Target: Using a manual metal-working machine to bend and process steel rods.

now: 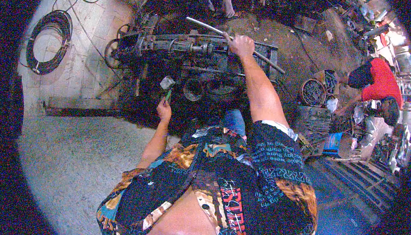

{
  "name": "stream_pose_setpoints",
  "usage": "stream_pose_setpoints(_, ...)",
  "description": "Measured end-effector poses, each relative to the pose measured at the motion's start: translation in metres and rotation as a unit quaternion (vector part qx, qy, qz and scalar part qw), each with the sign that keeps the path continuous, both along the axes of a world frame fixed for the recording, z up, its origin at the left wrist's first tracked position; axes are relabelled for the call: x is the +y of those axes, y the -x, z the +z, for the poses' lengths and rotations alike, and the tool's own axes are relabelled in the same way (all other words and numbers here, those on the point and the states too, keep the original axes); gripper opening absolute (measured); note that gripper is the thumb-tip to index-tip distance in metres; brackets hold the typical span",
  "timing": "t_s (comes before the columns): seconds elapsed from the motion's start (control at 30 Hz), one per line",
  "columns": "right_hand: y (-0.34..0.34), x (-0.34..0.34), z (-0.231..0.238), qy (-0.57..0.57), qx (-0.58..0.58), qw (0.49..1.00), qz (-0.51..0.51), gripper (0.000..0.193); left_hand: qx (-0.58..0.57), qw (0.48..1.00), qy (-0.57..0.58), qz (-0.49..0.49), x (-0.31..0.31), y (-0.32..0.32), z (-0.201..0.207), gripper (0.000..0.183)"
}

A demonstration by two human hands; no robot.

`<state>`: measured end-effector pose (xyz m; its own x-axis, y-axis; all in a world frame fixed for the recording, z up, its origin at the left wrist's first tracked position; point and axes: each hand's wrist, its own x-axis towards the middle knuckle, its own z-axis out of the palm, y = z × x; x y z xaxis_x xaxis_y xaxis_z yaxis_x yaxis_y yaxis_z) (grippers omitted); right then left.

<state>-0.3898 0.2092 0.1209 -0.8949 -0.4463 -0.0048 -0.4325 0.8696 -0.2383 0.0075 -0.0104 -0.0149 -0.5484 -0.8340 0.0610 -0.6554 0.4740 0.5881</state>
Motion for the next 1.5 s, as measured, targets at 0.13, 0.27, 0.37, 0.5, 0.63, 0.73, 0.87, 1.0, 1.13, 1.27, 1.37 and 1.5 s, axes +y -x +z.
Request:
stream_pose_setpoints(0.13, -0.002, 0.003, 0.001, 0.005, -0.008, 1.000, 0.004, 0.069, -0.015, 1.000, -0.014, 0.015, 0.005, 0.005, 0.007, 0.028)
stream_pose_setpoints(0.27, -0.003, 0.002, 0.001, 0.022, -0.004, 1.000, -0.005, 0.071, -0.012, 1.000, 0.008, 0.008, 0.001, -0.001, 0.000, 0.028)
stream_pose_setpoints(0.37, -0.001, 0.003, -0.003, 0.008, 0.021, 1.000, -0.005, 0.073, -0.004, 0.999, 0.033, -0.007, 0.000, -0.002, -0.006, 0.028)
stream_pose_setpoints(0.5, 0.001, 0.002, -0.006, 0.014, 0.003, 1.000, -0.010, 0.070, 0.006, 1.000, 0.015, 0.006, -0.001, -0.002, -0.011, 0.028)
stream_pose_setpoints(0.63, 0.001, -0.001, -0.005, 0.016, 0.008, 1.000, 0.008, 0.068, 0.016, 1.000, 0.003, 0.011, -0.004, -0.004, -0.015, 0.028)
stream_pose_setpoints(0.73, 0.002, 0.000, -0.007, 0.014, 0.018, 1.000, 0.009, 0.067, 0.005, 1.000, 0.006, 0.010, 0.000, 0.000, -0.010, 0.028)
stream_pose_setpoints(0.87, 0.000, 0.002, -0.012, 0.028, 0.049, 0.998, 0.017, 0.065, 0.021, 1.000, 0.011, -0.012, 0.000, 0.000, -0.008, 0.028)
stream_pose_setpoints(1.0, -0.001, 0.001, -0.009, 0.033, 0.050, 0.998, 0.023, 0.064, 0.030, 0.999, 0.013, -0.010, -0.005, -0.007, -0.017, 0.028)
stream_pose_setpoints(1.13, 0.002, 0.002, -0.010, 0.009, 0.022, 1.000, 0.007, 0.066, 0.005, 1.000, 0.012, -0.009, 0.002, 0.000, -0.006, 0.028)
stream_pose_setpoints(1.27, 0.000, -0.001, -0.004, 0.002, 0.000, 1.000, 0.007, 0.067, -0.004, 1.000, 0.020, -0.005, 0.003, 0.000, -0.001, 0.027)
stream_pose_setpoints(1.37, -0.001, -0.003, 0.001, -0.009, -0.013, 1.000, 0.014, 0.067, 0.010, 1.000, 0.001, 0.010, 0.004, 0.000, 0.000, 0.026)
stream_pose_setpoints(1.5, 0.000, -0.001, -0.009, 0.011, 0.005, 1.000, 0.002, 0.067, -0.005, 1.000, 0.006, 0.009, 0.004, 0.003, 0.001, 0.026)
